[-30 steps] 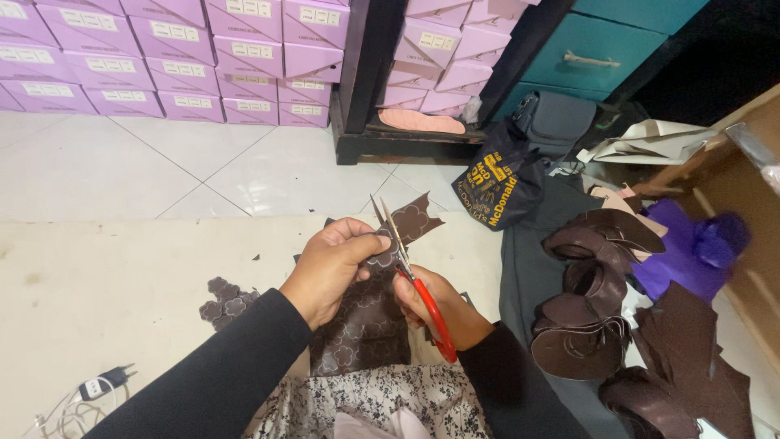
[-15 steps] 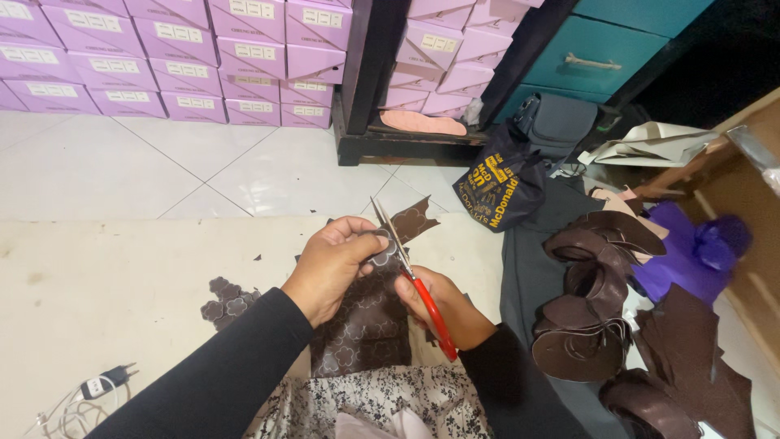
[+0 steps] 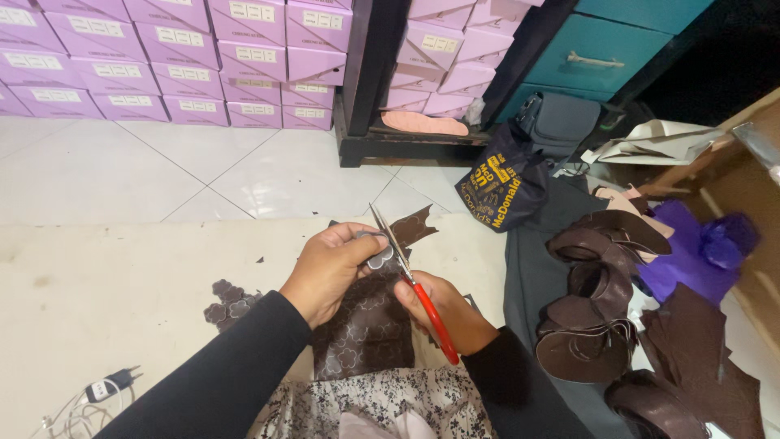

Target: The person uses red-handled scissors to cut flower-shaped pieces from a brown patterned sheet. The person holds the sheet with the left hand and cuts along the outlines with the right hand, placing finished pieces on the floor.

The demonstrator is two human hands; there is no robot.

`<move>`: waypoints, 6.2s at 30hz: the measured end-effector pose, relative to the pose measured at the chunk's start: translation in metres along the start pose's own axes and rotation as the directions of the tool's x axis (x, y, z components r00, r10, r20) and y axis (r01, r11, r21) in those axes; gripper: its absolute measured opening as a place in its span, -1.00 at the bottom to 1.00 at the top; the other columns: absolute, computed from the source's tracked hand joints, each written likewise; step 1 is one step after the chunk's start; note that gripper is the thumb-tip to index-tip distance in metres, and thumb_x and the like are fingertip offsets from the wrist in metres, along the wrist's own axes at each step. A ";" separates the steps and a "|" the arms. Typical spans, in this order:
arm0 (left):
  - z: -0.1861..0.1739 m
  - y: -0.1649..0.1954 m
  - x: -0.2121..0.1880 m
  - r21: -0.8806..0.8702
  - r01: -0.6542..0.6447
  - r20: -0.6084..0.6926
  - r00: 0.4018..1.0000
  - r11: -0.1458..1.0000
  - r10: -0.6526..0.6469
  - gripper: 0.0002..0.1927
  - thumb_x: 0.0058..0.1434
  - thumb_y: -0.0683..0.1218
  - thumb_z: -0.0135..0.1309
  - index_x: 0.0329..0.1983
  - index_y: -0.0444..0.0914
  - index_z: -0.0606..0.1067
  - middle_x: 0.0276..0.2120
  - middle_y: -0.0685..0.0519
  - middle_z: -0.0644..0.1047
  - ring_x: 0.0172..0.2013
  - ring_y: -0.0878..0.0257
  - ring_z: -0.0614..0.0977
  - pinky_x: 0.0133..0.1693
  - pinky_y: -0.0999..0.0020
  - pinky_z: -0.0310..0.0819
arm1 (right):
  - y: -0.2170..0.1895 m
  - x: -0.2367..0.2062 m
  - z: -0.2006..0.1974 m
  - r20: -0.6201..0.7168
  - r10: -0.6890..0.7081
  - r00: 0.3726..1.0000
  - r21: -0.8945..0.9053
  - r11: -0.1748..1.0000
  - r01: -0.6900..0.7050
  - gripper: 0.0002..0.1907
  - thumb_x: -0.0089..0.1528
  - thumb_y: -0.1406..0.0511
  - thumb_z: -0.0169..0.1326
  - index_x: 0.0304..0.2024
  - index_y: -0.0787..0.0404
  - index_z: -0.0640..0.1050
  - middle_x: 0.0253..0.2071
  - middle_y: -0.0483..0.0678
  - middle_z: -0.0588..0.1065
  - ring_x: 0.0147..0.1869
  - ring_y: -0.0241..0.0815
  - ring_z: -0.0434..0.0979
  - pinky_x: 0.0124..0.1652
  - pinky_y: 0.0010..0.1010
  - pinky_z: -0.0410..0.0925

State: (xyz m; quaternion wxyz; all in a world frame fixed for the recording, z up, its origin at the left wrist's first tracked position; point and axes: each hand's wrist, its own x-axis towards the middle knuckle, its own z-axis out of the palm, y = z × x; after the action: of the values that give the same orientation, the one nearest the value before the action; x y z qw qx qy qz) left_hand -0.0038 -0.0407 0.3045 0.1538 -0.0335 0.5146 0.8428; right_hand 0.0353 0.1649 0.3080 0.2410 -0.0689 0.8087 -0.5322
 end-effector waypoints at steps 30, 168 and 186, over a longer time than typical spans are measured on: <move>-0.001 0.002 0.001 0.038 0.047 0.022 0.999 0.998 -0.048 -0.85 0.21 -0.16 0.18 -0.20 -0.33 0.55 -0.39 0.09 0.61 -0.43 0.40 0.54 -0.35 0.51 0.41 | 0.006 0.000 0.000 0.062 -0.058 0.996 0.146 0.988 0.048 -0.52 0.35 -0.09 -0.08 -0.37 0.16 0.35 -0.56 -0.22 0.23 -0.55 -0.39 0.23 -0.52 -0.52 0.20; 0.005 -0.009 0.001 -0.116 0.038 -0.007 0.999 0.993 -0.039 -0.84 0.28 -0.16 0.09 -0.17 -0.37 0.53 -0.38 0.00 0.62 -0.43 0.31 0.62 -0.35 0.43 0.53 | 0.009 0.006 0.014 -0.024 -0.030 0.999 0.207 0.978 0.034 -0.68 0.34 0.05 0.01 -0.28 0.14 0.40 -0.42 -0.21 0.32 -0.37 -0.41 0.36 -0.31 -0.51 0.39; 0.005 -0.006 -0.002 -0.166 0.012 -0.080 0.996 0.986 -0.026 -0.83 0.28 -0.15 0.12 -0.24 -0.40 0.56 -0.42 0.01 0.61 -0.46 0.33 0.59 -0.35 0.44 0.49 | 0.003 0.010 0.032 -0.101 -0.013 0.995 0.061 0.998 0.020 -0.48 0.37 -0.11 -0.23 -0.40 0.15 0.34 -0.60 -0.16 0.30 -0.58 -0.33 0.32 -0.51 -0.49 0.28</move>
State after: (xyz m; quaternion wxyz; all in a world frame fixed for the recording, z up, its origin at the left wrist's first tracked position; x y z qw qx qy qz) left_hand 0.0000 -0.0343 0.3020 0.1374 -0.0857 0.4486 0.8789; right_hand 0.0419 0.1366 0.2918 0.1976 -0.0412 0.8024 -0.5616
